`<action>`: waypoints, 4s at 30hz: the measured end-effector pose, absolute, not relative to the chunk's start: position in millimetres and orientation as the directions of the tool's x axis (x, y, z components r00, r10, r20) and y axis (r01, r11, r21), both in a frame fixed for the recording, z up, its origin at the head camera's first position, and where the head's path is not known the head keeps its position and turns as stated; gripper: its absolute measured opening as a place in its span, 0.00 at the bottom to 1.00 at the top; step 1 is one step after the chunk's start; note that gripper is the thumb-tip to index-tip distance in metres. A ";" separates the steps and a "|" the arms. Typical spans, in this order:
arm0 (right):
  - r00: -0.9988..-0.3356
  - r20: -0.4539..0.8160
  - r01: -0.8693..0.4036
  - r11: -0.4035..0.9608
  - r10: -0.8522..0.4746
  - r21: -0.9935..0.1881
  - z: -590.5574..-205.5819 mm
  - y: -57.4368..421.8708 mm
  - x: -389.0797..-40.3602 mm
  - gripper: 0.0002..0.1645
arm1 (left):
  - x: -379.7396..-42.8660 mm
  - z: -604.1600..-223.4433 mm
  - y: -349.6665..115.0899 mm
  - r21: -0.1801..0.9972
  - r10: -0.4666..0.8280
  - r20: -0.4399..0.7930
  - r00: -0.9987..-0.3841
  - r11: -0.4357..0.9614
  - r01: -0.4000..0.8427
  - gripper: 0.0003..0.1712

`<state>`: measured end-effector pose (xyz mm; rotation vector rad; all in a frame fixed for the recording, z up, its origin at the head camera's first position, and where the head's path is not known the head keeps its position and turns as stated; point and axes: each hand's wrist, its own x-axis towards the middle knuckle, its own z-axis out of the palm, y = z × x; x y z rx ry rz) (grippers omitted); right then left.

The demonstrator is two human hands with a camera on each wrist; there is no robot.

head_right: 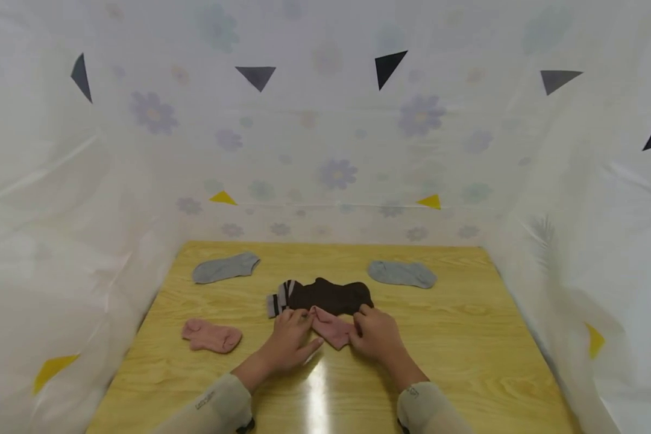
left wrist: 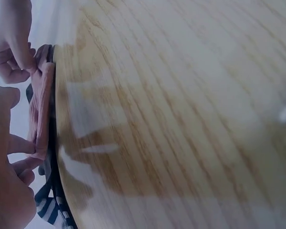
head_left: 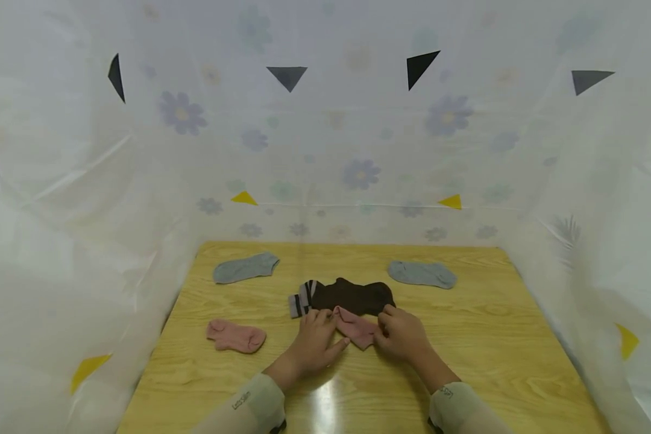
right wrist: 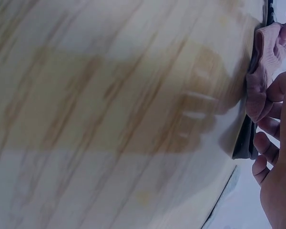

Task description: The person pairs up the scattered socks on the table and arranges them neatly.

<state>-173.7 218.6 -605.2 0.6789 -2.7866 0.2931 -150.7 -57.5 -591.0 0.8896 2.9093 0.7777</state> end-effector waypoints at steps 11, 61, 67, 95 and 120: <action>-0.868 0.270 -0.462 0.876 -0.416 -0.137 -609.8 219.9 -172.2 0.13 | -152.1 -600.2 -56.6 0.477 0.522 0.139 -0.842 0.710 0.519 0.38; -0.890 0.236 -0.433 0.885 -0.390 -0.168 -613.1 221.4 -171.0 0.12 | -146.2 -601.0 -61.7 0.445 0.541 0.147 -0.828 0.711 0.544 0.37; -0.887 0.241 -0.438 0.883 -0.393 -0.172 -614.3 221.9 -171.4 0.12 | -145.5 -602.3 -62.7 0.463 0.529 0.180 -0.829 0.699 0.546 0.31; -0.939 0.129 -0.343 0.905 -0.320 -0.250 -615.1 222.3 -172.7 0.06 | -149.2 -605.0 -62.9 0.423 0.511 0.242 -0.825 0.709 0.564 0.17; -0.718 0.512 -0.602 0.791 -0.472 -0.114 -603.9 202.5 -181.0 0.08 | -158.7 -588.8 -80.3 0.433 0.488 0.400 -0.776 0.646 0.629 0.05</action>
